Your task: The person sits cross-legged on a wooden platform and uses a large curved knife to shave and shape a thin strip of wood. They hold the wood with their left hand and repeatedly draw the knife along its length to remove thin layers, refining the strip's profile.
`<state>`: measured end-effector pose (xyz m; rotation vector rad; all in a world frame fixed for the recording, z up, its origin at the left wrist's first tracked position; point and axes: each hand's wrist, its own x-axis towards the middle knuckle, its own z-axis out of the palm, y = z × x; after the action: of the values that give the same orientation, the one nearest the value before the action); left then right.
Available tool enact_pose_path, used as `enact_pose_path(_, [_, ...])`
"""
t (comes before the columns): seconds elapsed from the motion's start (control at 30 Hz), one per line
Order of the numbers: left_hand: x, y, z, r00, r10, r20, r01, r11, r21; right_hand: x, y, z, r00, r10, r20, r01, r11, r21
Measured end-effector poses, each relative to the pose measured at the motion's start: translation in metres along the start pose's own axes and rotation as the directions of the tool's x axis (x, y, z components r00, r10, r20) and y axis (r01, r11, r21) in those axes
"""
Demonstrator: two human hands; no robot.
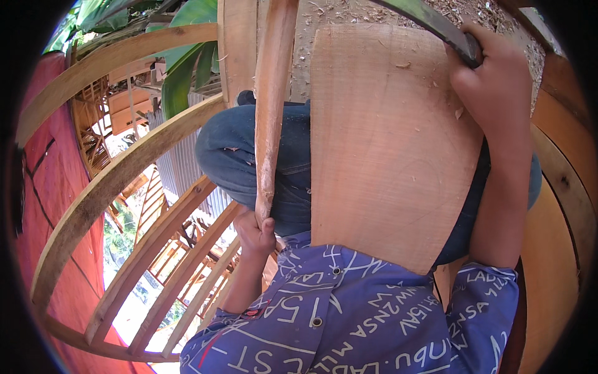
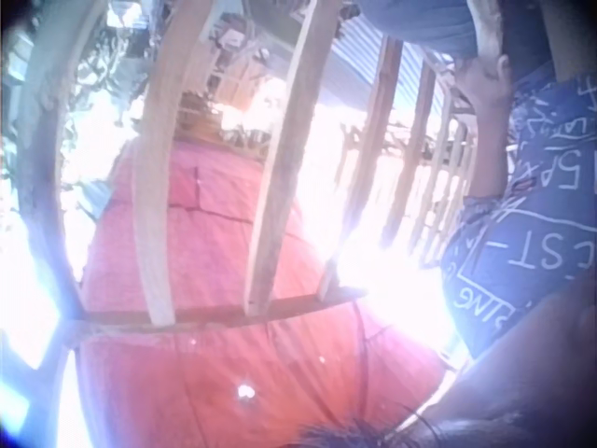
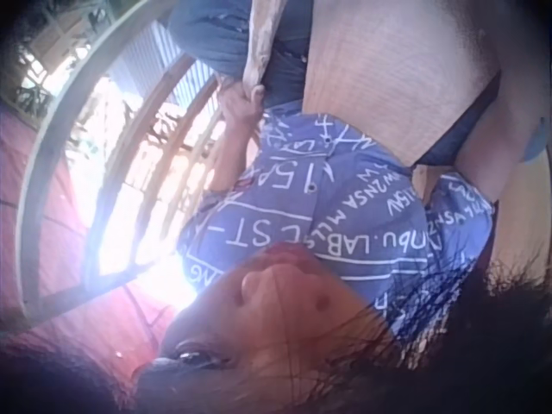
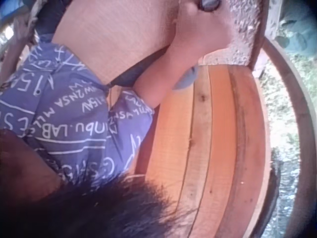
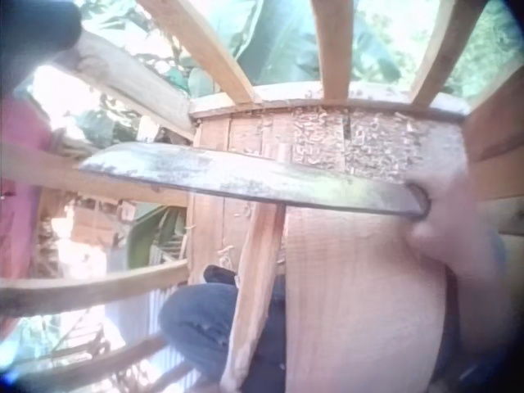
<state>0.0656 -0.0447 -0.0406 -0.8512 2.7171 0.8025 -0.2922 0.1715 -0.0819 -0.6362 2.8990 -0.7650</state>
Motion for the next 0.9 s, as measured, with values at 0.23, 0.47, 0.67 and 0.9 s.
enact_pose_path(0.23, [0.002,0.003,-0.001,1.000,-0.010,0.028,0.011,1.000,-0.021,-0.016,-0.040,-0.004,0.922,-0.368,0.120,0.379,0.920,-0.096])
enact_pose_path(0.47, [0.004,0.005,-0.002,1.000,-0.018,0.002,0.018,1.000,-0.007,0.003,0.013,0.001,0.974,-0.209,-0.086,0.177,0.943,-0.280])
enact_pose_path(0.67, [0.000,-0.008,0.000,0.999,-0.027,0.029,0.026,1.000,0.007,-0.025,-0.044,0.002,0.951,-0.289,0.113,0.297,0.953,-0.066])
enact_pose_path(0.9, [0.006,0.008,0.001,0.998,-0.023,-0.057,0.023,1.000,0.005,-0.018,-0.020,0.005,0.959,-0.281,0.014,0.281,0.953,-0.114])
